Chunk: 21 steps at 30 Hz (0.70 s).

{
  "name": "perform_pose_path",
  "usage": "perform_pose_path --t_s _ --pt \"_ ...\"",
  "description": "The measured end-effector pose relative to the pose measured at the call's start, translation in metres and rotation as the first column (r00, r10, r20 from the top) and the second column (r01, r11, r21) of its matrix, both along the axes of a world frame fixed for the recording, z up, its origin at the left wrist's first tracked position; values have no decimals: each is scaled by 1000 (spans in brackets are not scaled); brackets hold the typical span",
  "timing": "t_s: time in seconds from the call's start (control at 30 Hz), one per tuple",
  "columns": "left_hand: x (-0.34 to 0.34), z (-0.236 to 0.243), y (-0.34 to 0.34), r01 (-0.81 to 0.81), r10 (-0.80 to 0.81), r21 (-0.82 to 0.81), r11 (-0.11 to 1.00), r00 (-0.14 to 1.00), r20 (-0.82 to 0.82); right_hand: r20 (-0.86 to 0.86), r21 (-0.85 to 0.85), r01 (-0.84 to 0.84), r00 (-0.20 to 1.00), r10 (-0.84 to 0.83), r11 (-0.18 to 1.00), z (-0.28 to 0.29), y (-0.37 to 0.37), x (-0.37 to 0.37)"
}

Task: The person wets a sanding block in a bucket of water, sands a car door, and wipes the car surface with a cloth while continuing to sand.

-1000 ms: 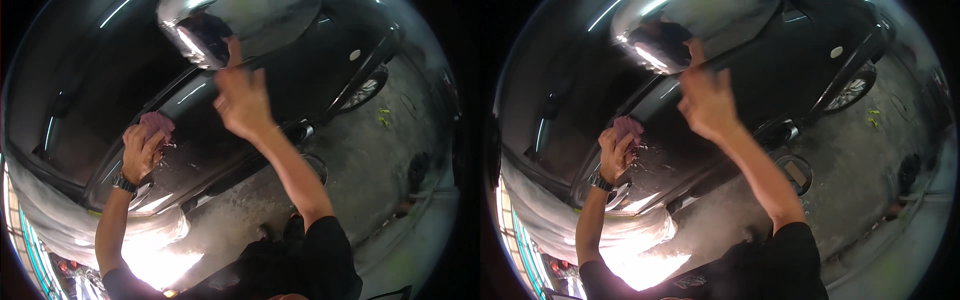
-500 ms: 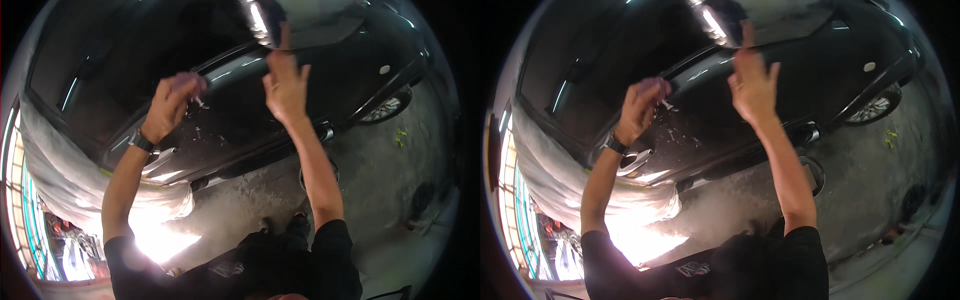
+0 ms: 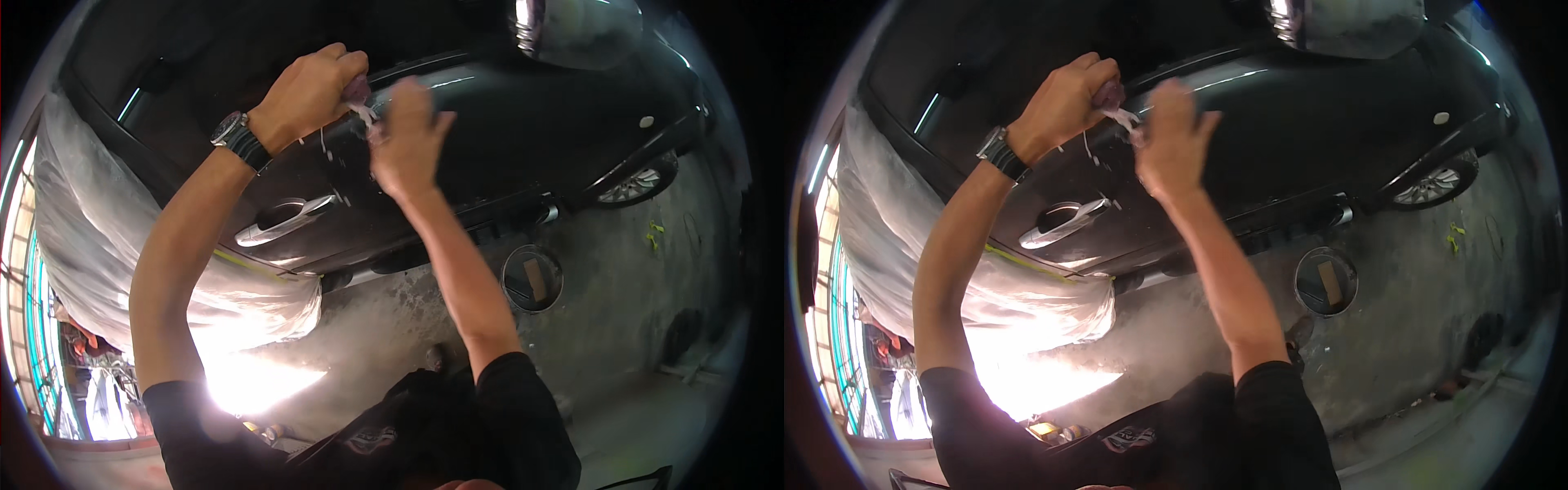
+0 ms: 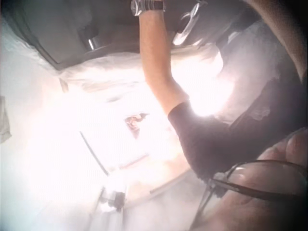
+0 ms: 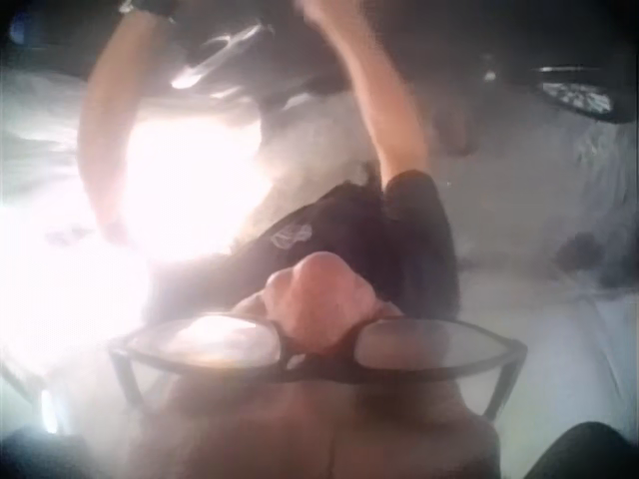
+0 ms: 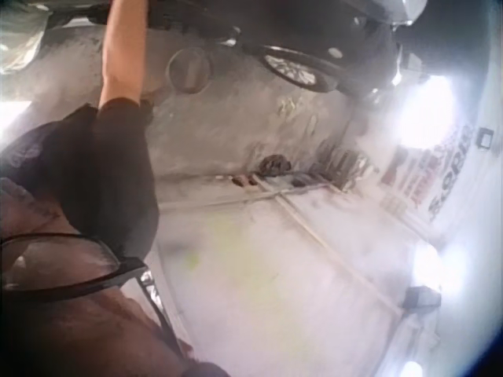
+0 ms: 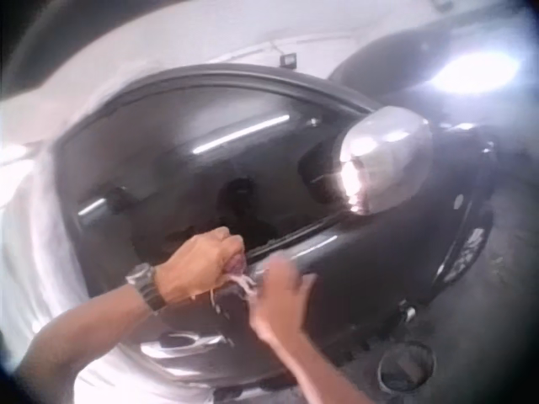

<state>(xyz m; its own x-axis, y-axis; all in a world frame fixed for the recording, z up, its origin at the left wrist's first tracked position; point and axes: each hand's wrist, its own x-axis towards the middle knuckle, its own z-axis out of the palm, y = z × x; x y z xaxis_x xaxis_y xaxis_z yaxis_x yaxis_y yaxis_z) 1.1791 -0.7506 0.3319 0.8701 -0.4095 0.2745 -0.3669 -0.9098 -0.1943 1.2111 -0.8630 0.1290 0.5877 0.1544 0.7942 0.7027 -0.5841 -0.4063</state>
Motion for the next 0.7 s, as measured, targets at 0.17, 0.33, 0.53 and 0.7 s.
perform_pose_path --t_s 0.17,0.33,0.53,0.7 --pt "-16 -6 18 -16 16 -13 1000 1000 0 39 -156 -119 991 127 981 -11 -6 13" --pt "-29 -3 29 -53 77 -210 976 992 105 -77 148 135 989 -125 980 -5 -49 61" --pt "3 -31 11 33 -23 -70 997 989 144 104 -191 -429 886 452 883 -18 34 -19" --pt "4 -100 -17 28 11 -89 996 912 410 19 -140 -240 969 245 961 -65 -43 -2"
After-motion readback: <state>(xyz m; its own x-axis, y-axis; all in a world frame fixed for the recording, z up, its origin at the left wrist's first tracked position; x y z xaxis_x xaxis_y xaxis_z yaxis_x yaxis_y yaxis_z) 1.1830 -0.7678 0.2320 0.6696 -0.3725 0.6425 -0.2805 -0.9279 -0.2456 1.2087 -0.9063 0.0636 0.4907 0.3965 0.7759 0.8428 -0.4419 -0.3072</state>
